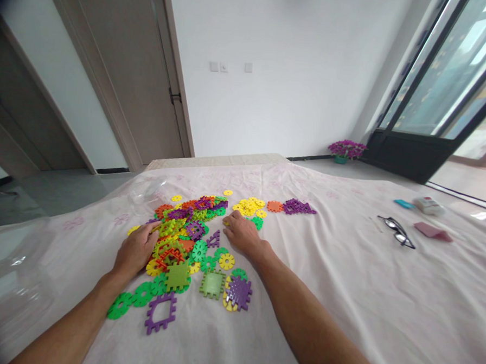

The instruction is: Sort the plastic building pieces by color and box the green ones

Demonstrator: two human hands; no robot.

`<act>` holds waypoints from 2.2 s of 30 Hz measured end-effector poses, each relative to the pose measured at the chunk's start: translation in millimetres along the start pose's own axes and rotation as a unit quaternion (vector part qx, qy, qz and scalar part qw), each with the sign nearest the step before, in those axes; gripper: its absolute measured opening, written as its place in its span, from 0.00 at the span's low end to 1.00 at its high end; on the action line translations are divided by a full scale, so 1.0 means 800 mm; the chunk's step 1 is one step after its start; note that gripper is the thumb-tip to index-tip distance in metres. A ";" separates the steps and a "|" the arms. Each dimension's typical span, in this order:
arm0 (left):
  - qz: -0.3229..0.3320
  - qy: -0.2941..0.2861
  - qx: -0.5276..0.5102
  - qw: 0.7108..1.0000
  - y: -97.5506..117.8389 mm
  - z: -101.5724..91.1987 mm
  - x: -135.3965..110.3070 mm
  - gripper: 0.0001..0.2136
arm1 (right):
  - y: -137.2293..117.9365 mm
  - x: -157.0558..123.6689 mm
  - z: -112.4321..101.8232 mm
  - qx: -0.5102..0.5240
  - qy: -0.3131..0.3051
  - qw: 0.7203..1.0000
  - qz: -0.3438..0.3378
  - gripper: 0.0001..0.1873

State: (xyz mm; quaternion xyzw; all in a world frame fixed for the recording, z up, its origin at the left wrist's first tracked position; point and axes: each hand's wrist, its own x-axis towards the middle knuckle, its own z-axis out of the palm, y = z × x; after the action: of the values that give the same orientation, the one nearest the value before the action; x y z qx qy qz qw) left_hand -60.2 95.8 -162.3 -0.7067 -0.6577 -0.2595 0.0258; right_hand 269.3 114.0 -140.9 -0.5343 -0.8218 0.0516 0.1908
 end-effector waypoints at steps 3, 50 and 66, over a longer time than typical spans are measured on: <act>-0.004 -0.001 0.018 1.000 0.000 -0.001 0.000 0.20 | 0.004 0.001 0.000 -0.010 0.026 1.000 0.011 0.15; 0.005 0.001 0.035 0.999 -0.008 0.004 0.003 0.20 | 0.074 0.016 -0.038 0.054 0.096 0.985 0.136 0.23; 0.000 0.002 0.017 1.000 -0.007 0.003 0.004 0.19 | 0.046 0.008 -0.056 -0.023 -0.035 0.996 0.081 0.19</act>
State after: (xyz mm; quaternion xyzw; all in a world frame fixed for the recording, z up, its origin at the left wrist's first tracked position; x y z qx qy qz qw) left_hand -64.5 100.1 -164.5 -0.7057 -0.6621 -0.2492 0.0392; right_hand 314.8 129.9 -108.8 -0.6014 -0.7830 0.0664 0.1445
